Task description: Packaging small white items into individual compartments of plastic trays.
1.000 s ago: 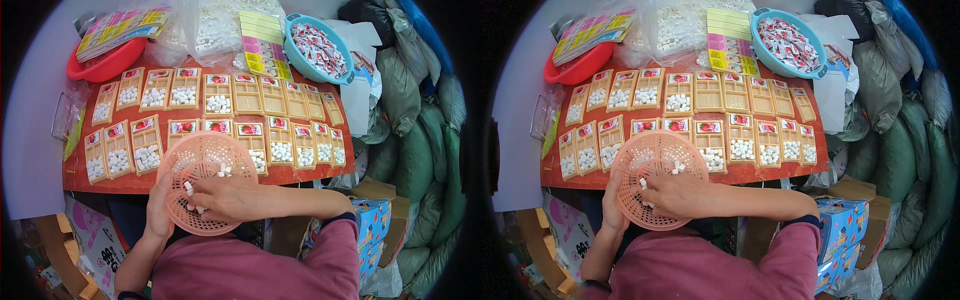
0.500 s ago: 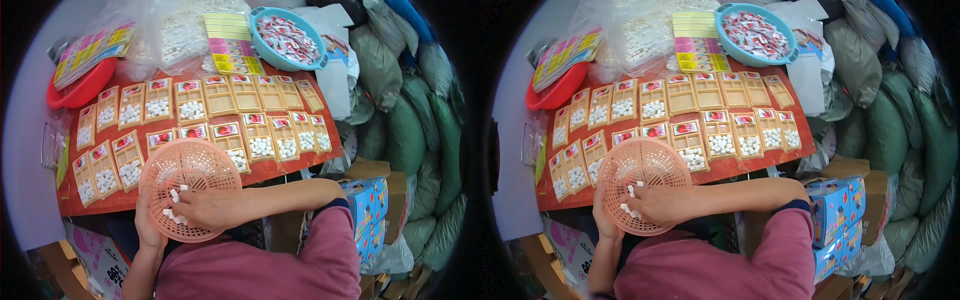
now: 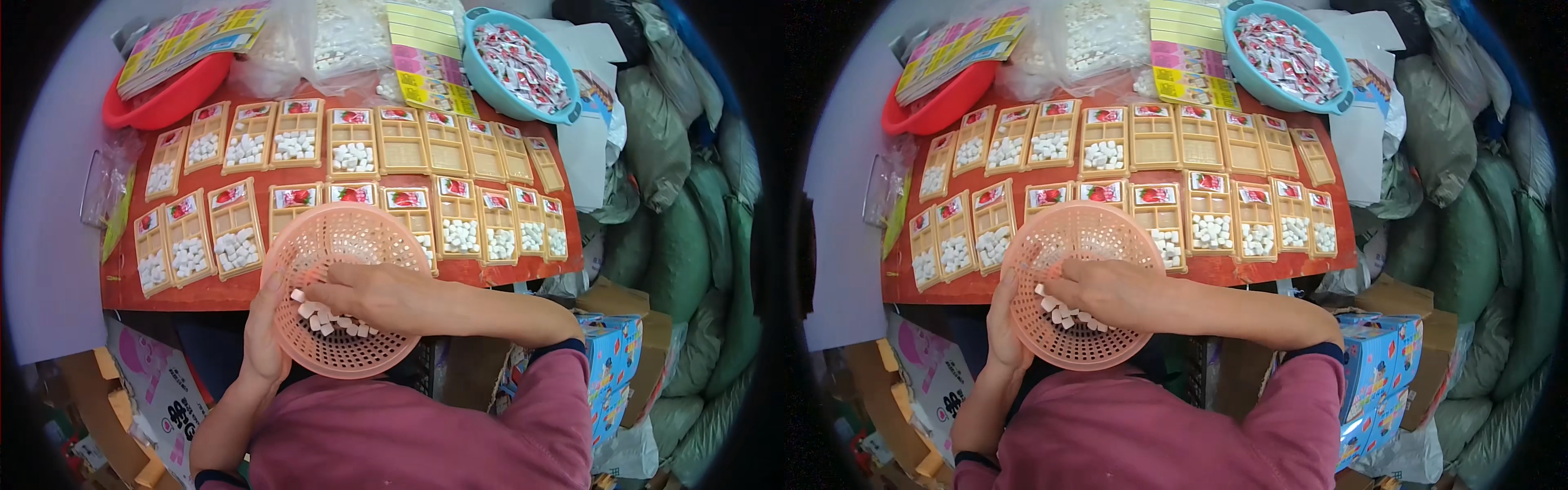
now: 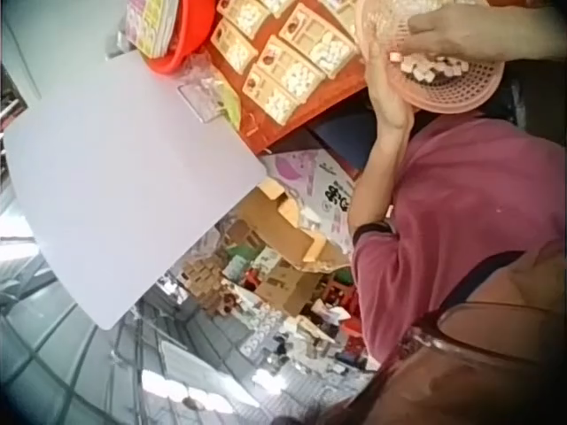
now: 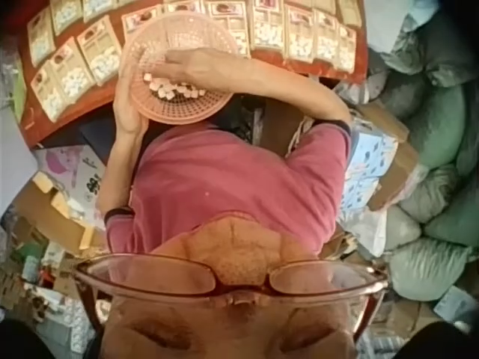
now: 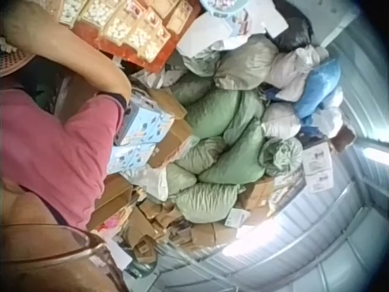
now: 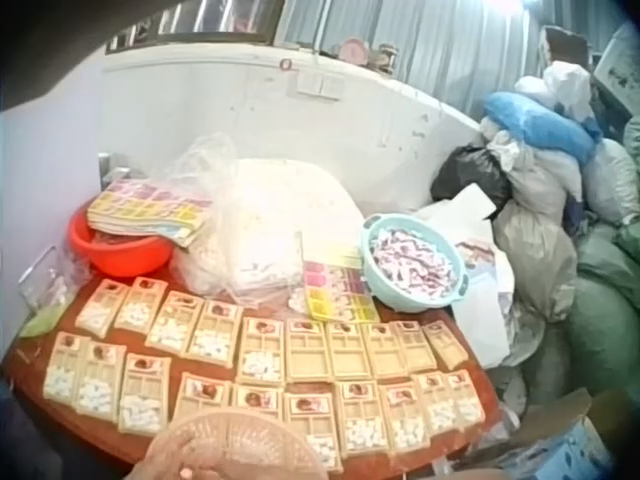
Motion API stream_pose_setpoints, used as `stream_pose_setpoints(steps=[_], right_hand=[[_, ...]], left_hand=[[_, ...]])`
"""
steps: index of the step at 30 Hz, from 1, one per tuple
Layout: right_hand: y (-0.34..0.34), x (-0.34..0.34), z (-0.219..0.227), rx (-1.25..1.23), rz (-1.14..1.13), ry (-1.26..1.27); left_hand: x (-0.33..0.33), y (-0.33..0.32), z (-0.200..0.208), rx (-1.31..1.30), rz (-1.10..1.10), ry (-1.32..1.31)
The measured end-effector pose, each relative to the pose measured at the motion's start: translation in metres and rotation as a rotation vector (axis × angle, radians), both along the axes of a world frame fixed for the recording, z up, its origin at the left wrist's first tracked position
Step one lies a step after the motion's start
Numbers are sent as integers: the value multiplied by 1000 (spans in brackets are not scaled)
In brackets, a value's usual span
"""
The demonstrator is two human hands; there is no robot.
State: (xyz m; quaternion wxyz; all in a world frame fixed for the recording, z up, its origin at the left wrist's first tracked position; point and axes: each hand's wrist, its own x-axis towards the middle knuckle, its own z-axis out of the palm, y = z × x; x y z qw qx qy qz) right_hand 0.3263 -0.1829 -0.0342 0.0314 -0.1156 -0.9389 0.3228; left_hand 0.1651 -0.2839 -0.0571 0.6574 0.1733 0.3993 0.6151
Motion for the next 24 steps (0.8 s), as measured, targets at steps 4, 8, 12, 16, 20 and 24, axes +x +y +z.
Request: stream_pose_setpoints(steps=[4,8,12,16,20,24], right_hand=[[11,-5,-9,-4,83,266],[54,7,18,-1020,-318,58],[128,18,-11,-826,-577,243],[180,31,-51,-365,-642,89],[186,29,-74,335,-342,183],[185,32,-86,388,-300,248]], left_hand=[[0,1,-7,-26,16,-24],[-3,1,-7,-26,42,-66],[-5,1,-9,-36,43,-11],[-7,-3,-12,-32,78,-51],[-14,-8,-9,-53,110,-8],[-17,-15,-15,-70,84,-33]])
